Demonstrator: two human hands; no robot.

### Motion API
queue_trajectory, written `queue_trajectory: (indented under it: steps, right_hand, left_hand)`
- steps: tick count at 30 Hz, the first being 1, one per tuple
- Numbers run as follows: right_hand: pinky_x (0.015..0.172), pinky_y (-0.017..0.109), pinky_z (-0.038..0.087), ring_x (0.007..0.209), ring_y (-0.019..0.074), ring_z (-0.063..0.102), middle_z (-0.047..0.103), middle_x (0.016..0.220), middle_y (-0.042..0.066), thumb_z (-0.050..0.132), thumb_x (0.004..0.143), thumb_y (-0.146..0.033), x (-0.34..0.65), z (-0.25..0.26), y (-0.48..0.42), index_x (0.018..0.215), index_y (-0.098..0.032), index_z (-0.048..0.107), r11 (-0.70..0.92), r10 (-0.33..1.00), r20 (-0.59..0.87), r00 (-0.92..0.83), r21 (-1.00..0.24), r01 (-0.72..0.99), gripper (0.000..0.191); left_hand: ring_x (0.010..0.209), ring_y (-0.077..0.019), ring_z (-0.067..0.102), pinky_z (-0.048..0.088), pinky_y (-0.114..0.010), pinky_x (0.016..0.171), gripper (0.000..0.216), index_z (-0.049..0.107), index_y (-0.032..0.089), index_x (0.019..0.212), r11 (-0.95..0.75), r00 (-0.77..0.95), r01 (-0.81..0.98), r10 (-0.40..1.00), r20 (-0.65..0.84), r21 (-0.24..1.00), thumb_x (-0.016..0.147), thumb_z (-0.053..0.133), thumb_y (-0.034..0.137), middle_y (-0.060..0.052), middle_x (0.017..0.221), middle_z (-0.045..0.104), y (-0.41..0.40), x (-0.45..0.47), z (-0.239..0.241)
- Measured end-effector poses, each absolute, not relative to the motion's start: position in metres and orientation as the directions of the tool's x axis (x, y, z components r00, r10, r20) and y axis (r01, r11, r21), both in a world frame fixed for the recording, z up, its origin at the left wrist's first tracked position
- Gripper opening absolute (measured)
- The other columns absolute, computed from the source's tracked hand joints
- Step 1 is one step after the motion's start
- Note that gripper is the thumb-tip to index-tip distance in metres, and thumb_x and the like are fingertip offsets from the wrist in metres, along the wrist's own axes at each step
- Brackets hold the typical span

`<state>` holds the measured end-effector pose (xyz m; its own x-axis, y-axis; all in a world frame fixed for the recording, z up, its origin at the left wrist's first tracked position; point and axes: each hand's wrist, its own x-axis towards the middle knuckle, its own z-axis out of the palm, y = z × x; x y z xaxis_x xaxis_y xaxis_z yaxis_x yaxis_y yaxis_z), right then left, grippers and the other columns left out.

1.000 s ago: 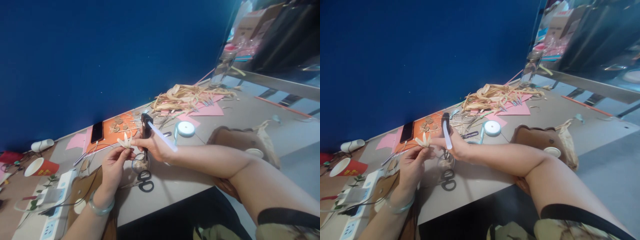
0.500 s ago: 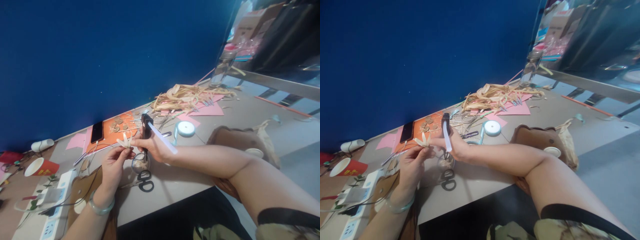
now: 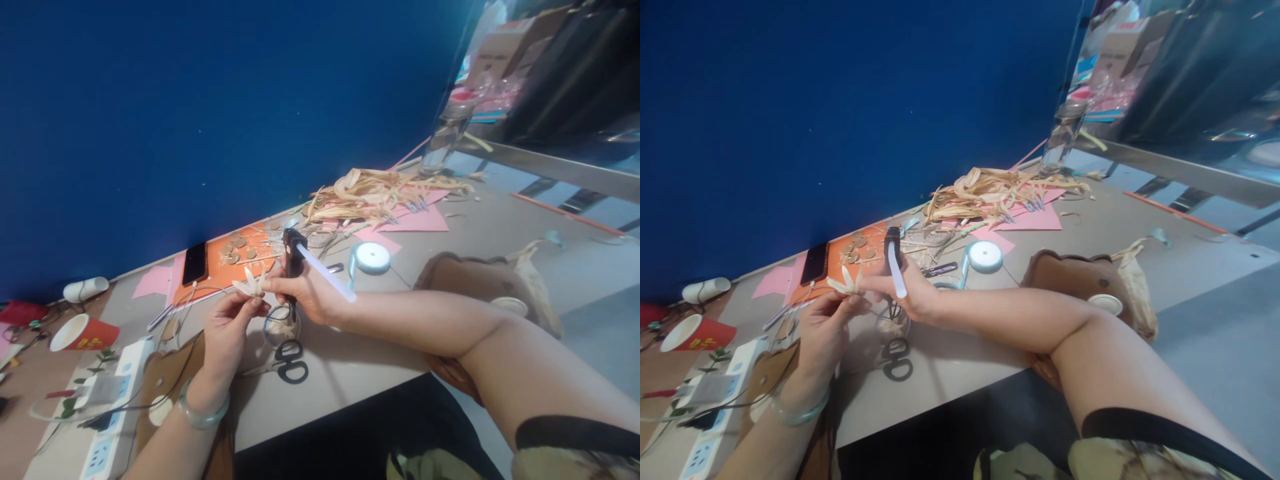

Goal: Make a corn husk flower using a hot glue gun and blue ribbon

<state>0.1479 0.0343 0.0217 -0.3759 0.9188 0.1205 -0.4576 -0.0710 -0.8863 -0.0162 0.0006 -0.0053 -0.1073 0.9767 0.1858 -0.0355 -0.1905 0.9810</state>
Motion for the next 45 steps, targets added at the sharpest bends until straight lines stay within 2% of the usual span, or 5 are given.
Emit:
queue_trajectory:
  steps: [19,25,30,42,45]
  right_hand:
    - [0.051,0.025,0.040,0.047,0.0078,0.049,0.059,0.065,-0.003,0.066,0.079,-0.038,0.152,0.035,0.034,0.073,-0.019,0.049,0.098,0.961,0.182,-0.208,-0.929,-0.357,0.027]
    - [0.043,0.023,0.034,0.042,0.0075,0.041,0.045,0.049,-0.007,0.064,0.081,-0.039,0.169,0.055,0.030,0.071,-0.020,0.050,0.193,0.806,0.204,-0.556,-0.978,-0.079,0.026]
    - [0.048,0.023,0.040,0.050,0.0097,0.050,0.055,0.058,-0.004,0.071,0.075,-0.035,0.177,0.056,0.037,0.081,-0.018,0.056,0.286,0.777,0.172,-0.606,-0.953,0.097,0.023]
    - [0.063,0.026,0.045,0.069,0.0148,0.053,0.065,0.084,0.003,0.053,0.091,-0.039,0.185,0.065,0.035,0.120,-0.022,0.062,0.582,0.691,0.250,-0.678,-0.748,0.318,0.035]
    - [0.062,0.027,0.044,0.068,0.0156,0.053,0.063,0.079,0.003,0.054,0.090,-0.040,0.184,0.062,0.036,0.113,-0.021,0.065,0.600,0.688,0.260,-0.677,-0.729,0.329,0.033]
  left_hand:
    - [0.055,-0.0103,0.059,0.049,-0.022,0.058,0.017,0.065,0.016,0.071,-0.231,-0.179,0.057,0.955,0.237,0.971,0.074,0.075,0.029,0.000,0.061,0.066,0.006,-0.021,0.001]
    - [0.053,-0.0098,0.056,0.047,-0.022,0.055,0.018,0.064,0.015,0.069,-0.259,-0.233,0.102,0.933,0.276,0.961,0.076,0.071,0.030,0.000,0.059,0.063,0.009,-0.023,0.012]
    - [0.054,-0.0100,0.056,0.047,-0.022,0.054,0.019,0.064,0.015,0.069,-0.263,-0.282,0.115,0.916,0.286,0.958,0.077,0.070,0.031,-0.001,0.061,0.064,0.010,-0.025,0.017]
    - [0.054,-0.0099,0.057,0.047,-0.021,0.052,0.016,0.063,0.015,0.070,-0.346,-0.308,0.079,0.883,0.353,0.935,0.075,0.071,0.029,0.000,0.059,0.062,0.010,-0.023,0.016]
    - [0.054,-0.0101,0.057,0.048,-0.021,0.051,0.015,0.063,0.016,0.070,-0.350,-0.306,0.084,0.882,0.358,0.933,0.074,0.071,0.028,0.000,0.060,0.062,0.009,-0.022,0.015]
